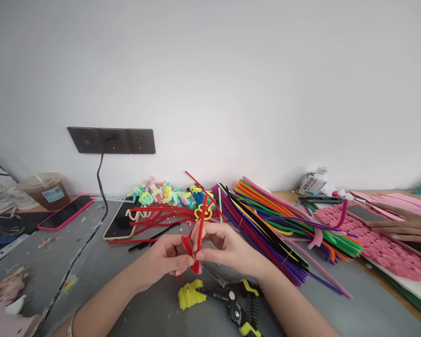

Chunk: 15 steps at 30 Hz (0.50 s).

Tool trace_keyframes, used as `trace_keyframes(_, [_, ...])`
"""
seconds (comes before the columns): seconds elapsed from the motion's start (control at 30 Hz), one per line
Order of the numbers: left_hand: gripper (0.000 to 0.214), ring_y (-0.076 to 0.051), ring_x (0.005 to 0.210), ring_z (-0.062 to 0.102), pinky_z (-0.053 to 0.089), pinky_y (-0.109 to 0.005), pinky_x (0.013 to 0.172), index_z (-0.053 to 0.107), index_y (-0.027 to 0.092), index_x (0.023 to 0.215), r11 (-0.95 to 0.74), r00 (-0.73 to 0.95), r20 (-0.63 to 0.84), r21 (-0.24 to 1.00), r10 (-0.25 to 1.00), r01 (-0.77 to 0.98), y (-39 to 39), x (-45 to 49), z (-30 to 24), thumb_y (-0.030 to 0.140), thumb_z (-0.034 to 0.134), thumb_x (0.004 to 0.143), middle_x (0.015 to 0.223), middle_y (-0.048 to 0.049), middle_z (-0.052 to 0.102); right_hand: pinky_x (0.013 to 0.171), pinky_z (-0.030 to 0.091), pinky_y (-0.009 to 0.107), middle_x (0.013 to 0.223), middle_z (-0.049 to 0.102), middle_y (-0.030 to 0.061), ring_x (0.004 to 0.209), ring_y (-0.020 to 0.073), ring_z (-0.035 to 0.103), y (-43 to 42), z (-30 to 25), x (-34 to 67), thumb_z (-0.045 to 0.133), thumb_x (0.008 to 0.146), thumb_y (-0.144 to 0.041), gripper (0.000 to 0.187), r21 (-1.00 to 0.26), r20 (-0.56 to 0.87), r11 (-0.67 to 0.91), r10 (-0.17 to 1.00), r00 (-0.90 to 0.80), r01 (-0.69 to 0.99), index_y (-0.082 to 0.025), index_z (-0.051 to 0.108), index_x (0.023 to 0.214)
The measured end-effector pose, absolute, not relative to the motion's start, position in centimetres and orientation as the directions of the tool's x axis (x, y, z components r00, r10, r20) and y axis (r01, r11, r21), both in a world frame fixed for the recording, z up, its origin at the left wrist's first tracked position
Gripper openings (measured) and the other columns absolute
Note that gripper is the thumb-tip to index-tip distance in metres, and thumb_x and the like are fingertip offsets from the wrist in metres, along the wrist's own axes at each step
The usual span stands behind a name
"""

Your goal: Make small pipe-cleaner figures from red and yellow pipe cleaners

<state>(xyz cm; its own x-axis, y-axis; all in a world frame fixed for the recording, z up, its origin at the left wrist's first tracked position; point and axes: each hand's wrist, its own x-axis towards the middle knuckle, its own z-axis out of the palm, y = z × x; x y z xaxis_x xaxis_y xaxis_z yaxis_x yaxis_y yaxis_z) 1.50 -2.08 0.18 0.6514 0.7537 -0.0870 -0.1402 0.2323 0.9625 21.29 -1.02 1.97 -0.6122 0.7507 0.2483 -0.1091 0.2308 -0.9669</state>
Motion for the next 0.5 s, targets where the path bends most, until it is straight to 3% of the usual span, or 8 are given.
trace_keyframes(0.23, [0.035, -0.007, 0.050, 0.037, 0.025, -0.024, 0.050, 0.074, 0.012, 0.069, 0.245, 0.637, -0.116, 0.962, 0.762, -0.117, -1.88, 1.42, -0.21, 0.046, 0.083, 0.066, 0.053, 0.0014, 0.053, 0.074, 0.049, 0.029, 0.087, 0.062, 0.0047, 0.079, 0.0161, 0.059, -0.85, 1.77, 21.40, 0.078, 0.079, -0.031, 0.017, -0.962, 0.274, 0.222, 0.756, -0.594, -0.161, -0.017, 0.069, 0.077])
trace_keyframes(0.5, [0.030, -0.006, 0.049, 0.031, 0.022, -0.026, 0.051, 0.080, 0.013, 0.082, 0.275, 0.665, -0.105, 0.949, 0.739, -0.156, -1.89, 1.26, -0.23, 0.042, 0.078, 0.074, 0.061, -0.0030, 0.062, 0.061, 0.052, 0.024, 0.081, 0.068, 0.0026, 0.065, 0.0115, 0.063, -0.87, 1.51, 21.32, 0.078, 0.078, -0.022, 0.016, -0.967, 0.229, 0.114, 0.779, -0.584, -0.228, -0.017, 0.064, 0.077])
